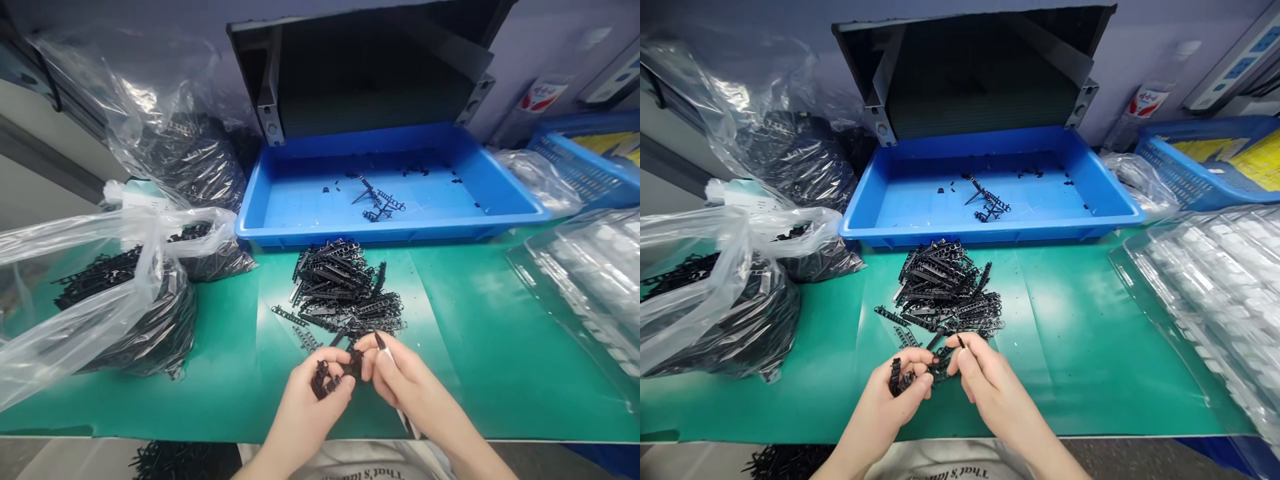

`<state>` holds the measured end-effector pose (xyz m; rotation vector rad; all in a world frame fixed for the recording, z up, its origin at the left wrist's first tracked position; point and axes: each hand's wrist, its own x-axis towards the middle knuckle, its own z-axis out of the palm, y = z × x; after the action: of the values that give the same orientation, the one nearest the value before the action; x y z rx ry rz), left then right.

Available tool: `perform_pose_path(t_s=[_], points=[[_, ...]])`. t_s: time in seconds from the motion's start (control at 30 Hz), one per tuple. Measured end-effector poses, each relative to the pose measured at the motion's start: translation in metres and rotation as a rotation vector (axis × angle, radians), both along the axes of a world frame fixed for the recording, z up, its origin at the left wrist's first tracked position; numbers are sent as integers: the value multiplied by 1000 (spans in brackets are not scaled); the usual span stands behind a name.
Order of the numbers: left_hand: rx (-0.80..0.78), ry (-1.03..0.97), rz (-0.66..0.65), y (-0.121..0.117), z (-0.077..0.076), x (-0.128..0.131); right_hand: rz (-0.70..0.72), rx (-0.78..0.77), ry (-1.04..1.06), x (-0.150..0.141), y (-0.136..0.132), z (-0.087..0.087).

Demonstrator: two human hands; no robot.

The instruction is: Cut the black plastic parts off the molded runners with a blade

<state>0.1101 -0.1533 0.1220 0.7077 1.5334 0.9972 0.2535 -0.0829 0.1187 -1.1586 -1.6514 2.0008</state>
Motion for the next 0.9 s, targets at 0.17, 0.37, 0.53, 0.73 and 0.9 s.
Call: perform_pose_path(t_s=[0.17,0.37,0.53,0.73,0.9], points=[[-18,-110,59,-2,-4,-4,127,421,-146,9,-6,12],[1,-101,56,-5,-2,-3,262,583,-215,6,-11,21],[-11,-71,39,-9,4,-1,288,662,-259,8,-16,18],[45,21,74,-18,5,6,284,776,-242,11,-25,19],[101,142,107,-24,8,11,257,813,-230,11,-33,19]])
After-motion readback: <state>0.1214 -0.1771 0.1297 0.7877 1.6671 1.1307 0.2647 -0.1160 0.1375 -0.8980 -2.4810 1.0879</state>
